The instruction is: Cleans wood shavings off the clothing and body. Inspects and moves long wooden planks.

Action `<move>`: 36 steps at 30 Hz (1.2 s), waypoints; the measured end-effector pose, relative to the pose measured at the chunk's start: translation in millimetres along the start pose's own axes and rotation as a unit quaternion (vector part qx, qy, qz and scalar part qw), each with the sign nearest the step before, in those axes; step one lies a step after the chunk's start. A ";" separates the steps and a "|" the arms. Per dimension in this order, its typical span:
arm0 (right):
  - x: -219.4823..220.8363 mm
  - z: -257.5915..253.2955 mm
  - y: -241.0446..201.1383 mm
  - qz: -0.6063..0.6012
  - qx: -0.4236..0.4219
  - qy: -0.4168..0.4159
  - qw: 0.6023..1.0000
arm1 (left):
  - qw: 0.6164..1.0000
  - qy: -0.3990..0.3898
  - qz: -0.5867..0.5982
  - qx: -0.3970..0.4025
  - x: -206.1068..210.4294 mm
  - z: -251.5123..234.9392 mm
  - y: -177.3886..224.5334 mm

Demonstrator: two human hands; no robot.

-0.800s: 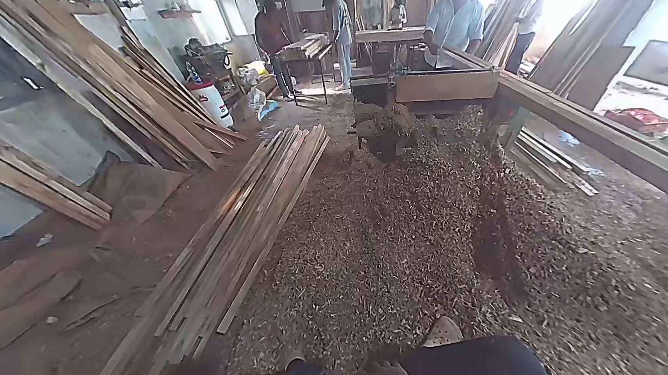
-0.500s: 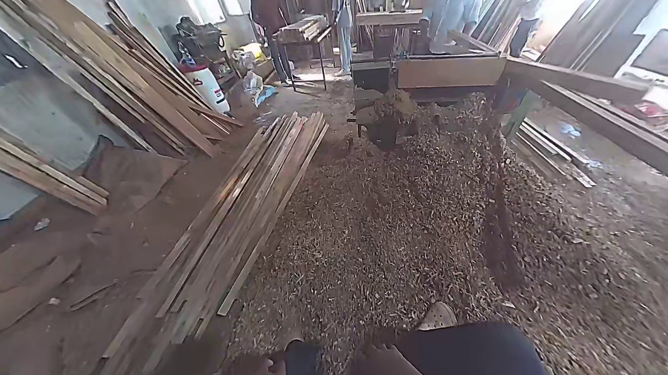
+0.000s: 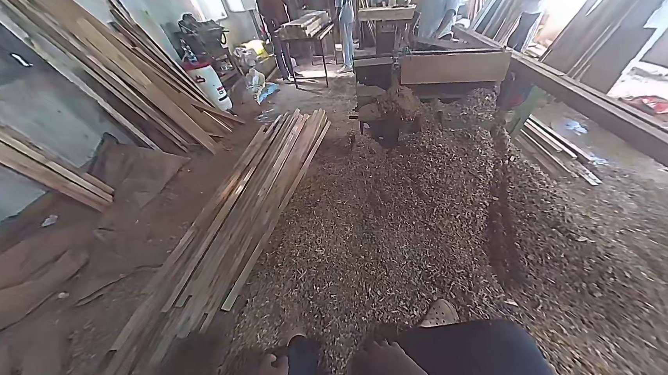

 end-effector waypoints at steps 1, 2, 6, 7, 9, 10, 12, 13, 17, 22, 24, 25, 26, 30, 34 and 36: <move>0.0 -0.2 0.2 0.000 0.000 -0.001 1.000 | 1.000 -0.003 0.000 -0.001 0.6 -1.0 -0.4; 0.2 -0.5 0.4 0.000 0.000 -0.001 1.000 | 1.000 -0.004 0.000 -0.001 1.1 -1.9 -0.7; 1.1 -0.2 0.5 0.000 0.003 -0.007 1.000 | 1.000 -0.002 -0.003 -0.002 1.6 -0.5 -1.1; 0.2 0.0 -0.3 0.000 0.007 -0.012 1.000 | 1.000 -0.001 -0.005 -0.002 1.2 -0.4 -1.2; -1.3 0.1 -0.8 0.002 0.009 -0.017 1.000 | 1.000 -0.002 -0.004 -0.002 0.6 -1.1 -0.4; -0.9 -0.3 -0.4 0.005 0.007 -0.014 1.000 | 1.000 -0.003 -0.003 -0.003 0.5 -0.8 -0.1; 0.1 -0.8 0.6 0.006 0.002 -0.007 1.000 | 1.000 -0.003 -0.005 -0.003 0.8 -1.4 -0.3; 0.0 -0.4 0.6 0.005 0.000 -0.006 1.000 | 1.000 -0.006 -0.010 -0.005 1.6 -3.2 -0.8; 0.3 0.3 0.5 0.003 -0.005 -0.007 1.000 | 1.000 -0.008 -0.015 -0.010 3.9 -7.5 -3.3; 0.1 0.6 0.3 0.000 -0.002 -0.012 1.000 | 1.000 -0.011 -0.006 -0.012 3.4 -4.8 -2.3; -0.1 0.9 -0.1 0.000 -0.004 -0.011 1.000 | 1.000 -0.009 -0.006 -0.013 2.4 -2.7 -0.9; -0.7 1.5 -0.2 0.000 -0.004 -0.012 1.000 | 1.000 -0.009 -0.008 -0.013 2.1 -2.3 -0.2; -1.0 1.5 -0.1 0.000 -0.005 -0.012 1.000 | 1.000 -0.009 -0.010 -0.012 1.8 -2.7 0.1; 0.5 -0.5 1.5 0.000 -0.008 -0.008 1.000 | 1.000 -0.010 -0.010 -0.011 2.4 -3.1 -1.1; -0.6 0.3 0.7 -0.003 -0.004 -0.012 1.000 | 1.000 -0.013 -0.013 -0.008 0.7 -1.9 0.7; -1.1 -0.3 0.8 -0.001 -0.001 -0.019 1.000 | 1.000 -0.018 -0.011 -0.006 -0.9 2.1 3.7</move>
Point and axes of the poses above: each hand's wrist, its own z-axis away from the middle knuckle, its own x-axis out of the palm, y = z × x, the point moved 4 cm from there along -z, towards the middle knuckle, and after that the axes turned 14 degrees about -y, right-handed, at the moved point
